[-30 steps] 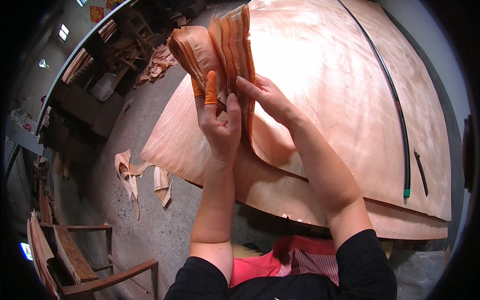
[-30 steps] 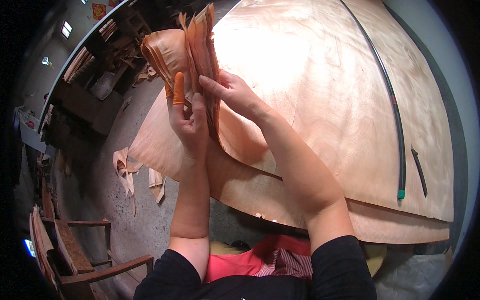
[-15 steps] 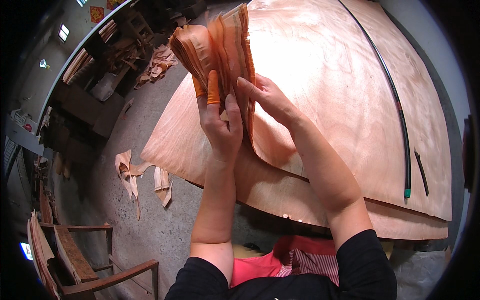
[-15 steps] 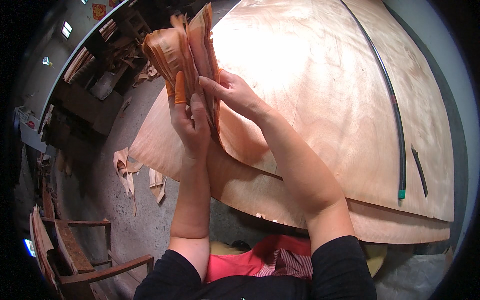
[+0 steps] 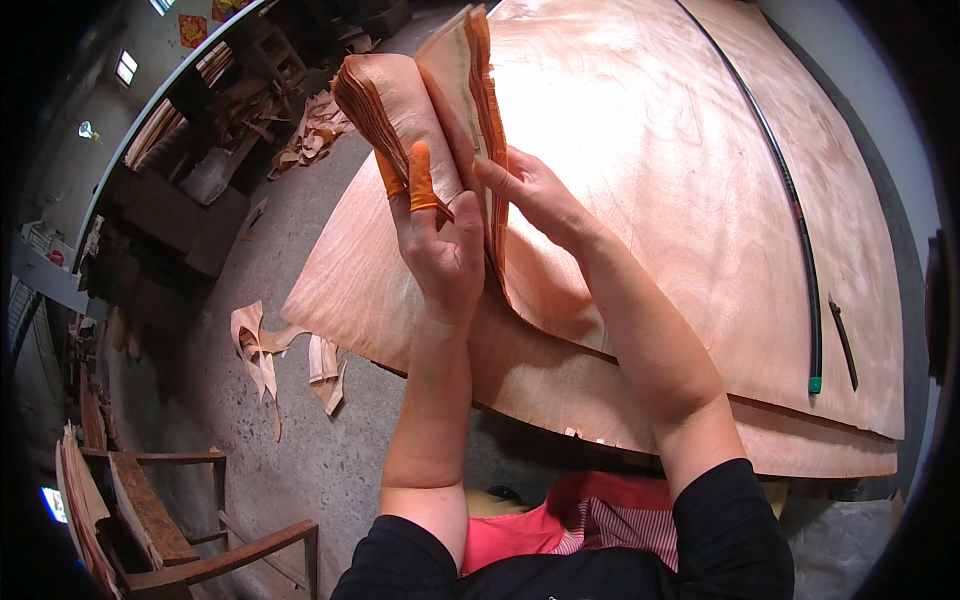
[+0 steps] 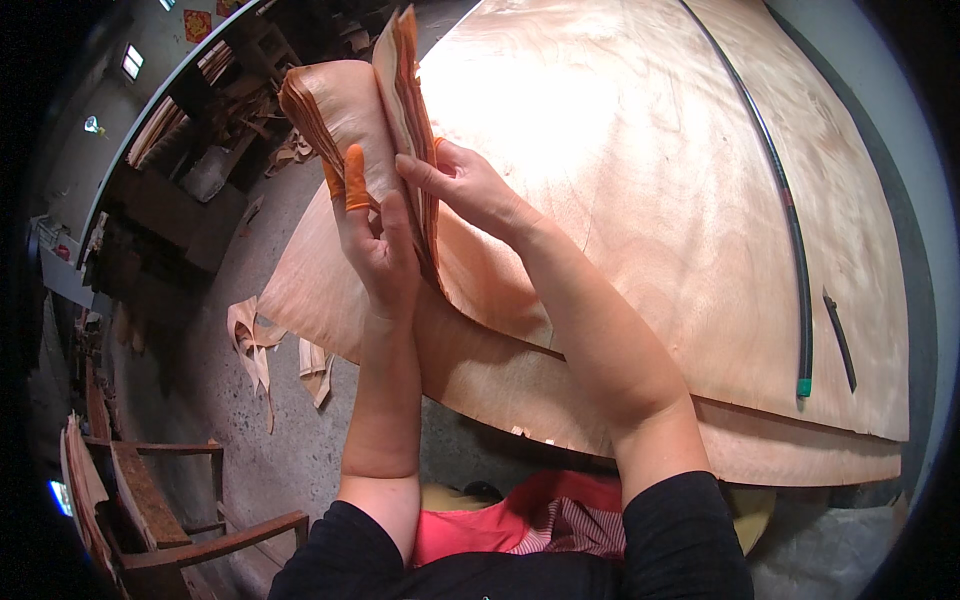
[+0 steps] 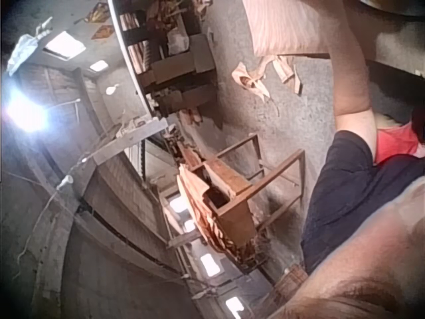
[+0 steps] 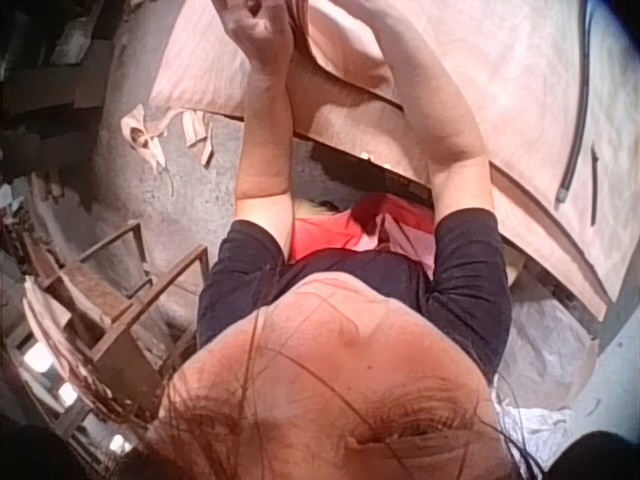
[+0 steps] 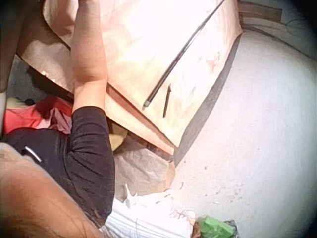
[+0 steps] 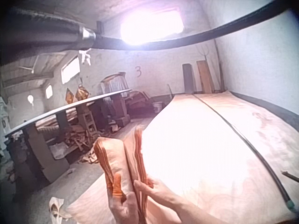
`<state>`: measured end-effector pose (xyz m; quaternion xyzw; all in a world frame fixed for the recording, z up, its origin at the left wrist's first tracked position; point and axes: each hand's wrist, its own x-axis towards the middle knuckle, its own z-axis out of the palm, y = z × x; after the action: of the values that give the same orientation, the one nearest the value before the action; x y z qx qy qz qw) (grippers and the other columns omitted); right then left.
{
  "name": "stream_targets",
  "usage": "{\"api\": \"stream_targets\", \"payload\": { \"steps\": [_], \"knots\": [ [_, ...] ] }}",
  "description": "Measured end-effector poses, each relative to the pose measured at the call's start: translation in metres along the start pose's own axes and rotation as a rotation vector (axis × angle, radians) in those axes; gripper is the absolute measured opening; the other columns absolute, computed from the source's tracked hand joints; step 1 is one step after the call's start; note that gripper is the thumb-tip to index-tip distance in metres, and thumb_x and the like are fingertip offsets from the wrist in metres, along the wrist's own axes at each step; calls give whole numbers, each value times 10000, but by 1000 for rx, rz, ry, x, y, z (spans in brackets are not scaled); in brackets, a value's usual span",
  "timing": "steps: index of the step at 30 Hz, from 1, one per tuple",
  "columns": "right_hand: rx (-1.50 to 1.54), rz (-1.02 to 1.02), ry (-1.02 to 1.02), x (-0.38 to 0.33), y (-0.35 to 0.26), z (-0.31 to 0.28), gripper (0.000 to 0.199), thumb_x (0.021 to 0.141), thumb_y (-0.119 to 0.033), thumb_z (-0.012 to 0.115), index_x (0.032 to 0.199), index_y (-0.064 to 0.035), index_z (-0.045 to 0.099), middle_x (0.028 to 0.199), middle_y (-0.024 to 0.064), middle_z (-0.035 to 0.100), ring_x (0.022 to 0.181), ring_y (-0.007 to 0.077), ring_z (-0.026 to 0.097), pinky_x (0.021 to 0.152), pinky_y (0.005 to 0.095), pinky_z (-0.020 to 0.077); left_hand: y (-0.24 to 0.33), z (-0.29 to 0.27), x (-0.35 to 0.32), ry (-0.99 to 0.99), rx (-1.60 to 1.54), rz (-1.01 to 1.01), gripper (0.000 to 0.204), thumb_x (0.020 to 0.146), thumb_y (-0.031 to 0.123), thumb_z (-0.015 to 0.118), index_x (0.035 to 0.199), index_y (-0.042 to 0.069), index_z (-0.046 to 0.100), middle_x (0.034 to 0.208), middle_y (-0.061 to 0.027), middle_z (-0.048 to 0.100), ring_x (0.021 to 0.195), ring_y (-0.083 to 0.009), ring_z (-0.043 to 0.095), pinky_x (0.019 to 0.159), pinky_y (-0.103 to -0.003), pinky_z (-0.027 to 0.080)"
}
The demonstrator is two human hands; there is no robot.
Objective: The person uses a utility knife to score and peel thin wood veneer sheets from a large curved board. They lift and separate the veneer layers, then place the sheets on a stack on the floor.
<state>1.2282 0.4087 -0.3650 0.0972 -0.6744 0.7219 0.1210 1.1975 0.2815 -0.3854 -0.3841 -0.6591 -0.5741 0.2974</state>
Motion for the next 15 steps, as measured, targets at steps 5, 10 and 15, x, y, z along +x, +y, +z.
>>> {"api": "stream_targets", "payload": {
  "steps": [5,10,15],
  "knots": [
    [27,-2,-14,-2,-1,-2,629,819,-486,559,1200,4,455,1109,121,537,1077,185,483,949,312,374,1,1,-1,-19,-52,-19,498,861,144,537,1264,-70,338,1245,-177,369,1037,-225,520,785,-266,492],
    [38,17,-20,0,0,-1,576,846,-449,539,1196,2,465,1109,108,541,1077,173,479,947,303,374,-1,1,-1,-13,-20,-30,470,869,105,502,1272,-66,331,1242,-177,380,1051,-241,518,811,-291,488],
    [19,-34,-2,0,1,-1,580,846,-449,538,1204,0,462,1120,112,537,1098,174,464,957,303,363,-1,0,2,5,95,80,411,901,117,385,1270,-60,349,1227,-214,402,1164,-306,426,960,-373,368]
  ]
}}
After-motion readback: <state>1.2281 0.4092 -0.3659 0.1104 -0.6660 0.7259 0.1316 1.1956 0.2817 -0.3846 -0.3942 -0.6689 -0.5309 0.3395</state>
